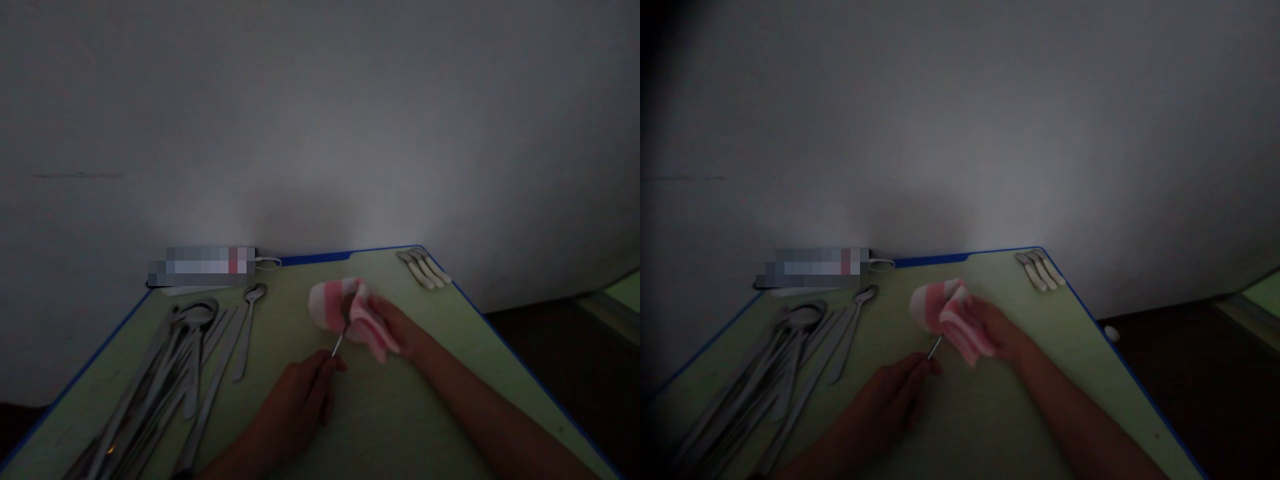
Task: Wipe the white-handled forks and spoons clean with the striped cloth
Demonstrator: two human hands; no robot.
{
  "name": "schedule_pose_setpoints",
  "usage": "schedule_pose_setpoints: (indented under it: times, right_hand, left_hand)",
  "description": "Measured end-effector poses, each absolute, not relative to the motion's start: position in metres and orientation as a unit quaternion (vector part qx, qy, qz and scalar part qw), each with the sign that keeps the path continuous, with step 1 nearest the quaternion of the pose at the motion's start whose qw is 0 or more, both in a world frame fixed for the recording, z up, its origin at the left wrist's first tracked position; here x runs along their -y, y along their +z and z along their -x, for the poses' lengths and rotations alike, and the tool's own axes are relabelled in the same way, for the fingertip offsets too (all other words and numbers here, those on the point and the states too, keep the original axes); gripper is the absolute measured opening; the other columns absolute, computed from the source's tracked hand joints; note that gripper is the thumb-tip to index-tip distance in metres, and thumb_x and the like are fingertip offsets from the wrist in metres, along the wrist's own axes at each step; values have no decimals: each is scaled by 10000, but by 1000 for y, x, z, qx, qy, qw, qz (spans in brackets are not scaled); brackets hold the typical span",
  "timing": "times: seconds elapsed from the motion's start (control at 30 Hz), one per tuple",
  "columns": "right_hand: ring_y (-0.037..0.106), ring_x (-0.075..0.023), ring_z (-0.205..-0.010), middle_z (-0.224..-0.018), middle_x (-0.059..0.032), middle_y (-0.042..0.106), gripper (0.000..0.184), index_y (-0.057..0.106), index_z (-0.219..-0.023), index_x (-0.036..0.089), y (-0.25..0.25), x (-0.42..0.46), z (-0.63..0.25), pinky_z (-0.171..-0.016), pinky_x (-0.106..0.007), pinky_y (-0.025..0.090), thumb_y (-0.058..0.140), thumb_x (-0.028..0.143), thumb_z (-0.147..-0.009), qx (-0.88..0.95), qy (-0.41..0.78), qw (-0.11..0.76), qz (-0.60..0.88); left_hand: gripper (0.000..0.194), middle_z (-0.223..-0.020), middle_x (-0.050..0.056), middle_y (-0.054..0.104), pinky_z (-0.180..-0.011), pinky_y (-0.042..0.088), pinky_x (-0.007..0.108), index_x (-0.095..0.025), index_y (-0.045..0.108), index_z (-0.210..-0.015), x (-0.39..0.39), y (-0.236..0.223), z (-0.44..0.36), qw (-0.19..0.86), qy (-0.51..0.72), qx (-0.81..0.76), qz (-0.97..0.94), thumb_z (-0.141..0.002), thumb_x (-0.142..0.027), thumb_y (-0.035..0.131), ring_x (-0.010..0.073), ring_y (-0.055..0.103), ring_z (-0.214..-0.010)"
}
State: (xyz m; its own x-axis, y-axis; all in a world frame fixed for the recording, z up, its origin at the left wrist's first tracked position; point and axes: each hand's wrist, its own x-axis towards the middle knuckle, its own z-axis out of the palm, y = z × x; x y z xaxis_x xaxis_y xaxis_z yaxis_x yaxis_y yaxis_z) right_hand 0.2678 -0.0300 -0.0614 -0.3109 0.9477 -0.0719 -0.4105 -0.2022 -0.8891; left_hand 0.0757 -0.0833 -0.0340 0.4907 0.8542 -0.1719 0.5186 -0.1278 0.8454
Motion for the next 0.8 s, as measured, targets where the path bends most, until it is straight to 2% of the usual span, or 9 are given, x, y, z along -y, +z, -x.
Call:
schedule_pose_setpoints:
  times: [0.07,0.13,0.23,0.37,0.47,0.53,0.67,0.8]
  right_hand:
    - [586,-141,-688,-837,-49,642,307,619,-903,139,-59,31,-263,-631,-274,460,644,382,-716,423,703,461,338]
    - [573,-125,-638,-761,-21,646,269,631,-852,156,-58,32,-257,-617,-253,435,683,349,-671,441,678,470,354]
    - [557,-122,-648,-747,-10,639,238,630,-829,155,-57,32,-252,-638,-249,418,674,329,-674,474,606,506,389]
    - [508,-111,-616,-700,9,601,247,614,-786,156,-58,30,-250,-599,-234,390,616,393,-718,510,533,526,423]
    - [449,-95,-540,-600,26,545,311,585,-712,159,-62,28,-251,-524,-219,348,576,470,-729,463,524,556,450]
    - [428,-92,-501,-561,31,523,339,572,-695,167,-63,25,-251,-495,-221,334,566,505,-721,412,546,573,452]
    - [471,-105,-508,-586,26,559,333,585,-747,178,-62,21,-248,-525,-240,372,586,508,-701,356,573,601,429]
    - [570,-147,-648,-708,1,635,332,598,-808,184,-52,20,-249,-607,-263,438,600,495,-691,305,606,628,382]
  left_hand:
    - [339,-507,-50,478,-531,378,209,-177,553,-889,84,-33,-76,446,184,-469,-740,-920,-356,267,121,494,-491]
    - [336,-514,-49,473,-519,371,208,-177,554,-885,85,-33,-76,444,184,-464,-744,-921,-353,270,120,488,-486]
    - [343,-507,-49,461,-489,358,207,-166,559,-916,84,-34,-76,450,175,-457,-747,-920,-356,273,117,466,-458]
    - [330,-658,2,578,-574,395,219,-166,570,-900,83,-33,-75,433,188,-452,-757,-916,-350,296,136,539,-591]
    - [291,-774,10,618,-616,402,223,-183,562,-942,84,-30,-74,434,191,-437,-764,-909,-348,326,140,557,-657]
    - [280,-761,-6,607,-605,397,219,-194,555,-962,85,-29,-73,438,188,-433,-765,-906,-354,333,134,544,-643]
    - [328,-712,-13,565,-597,399,220,-191,550,-902,86,-32,-71,440,198,-449,-752,-916,-377,280,134,523,-645]
    - [310,-720,-2,554,-663,416,244,-192,534,-885,84,-31,-70,413,217,-459,-756,-910,-361,275,143,527,-674]
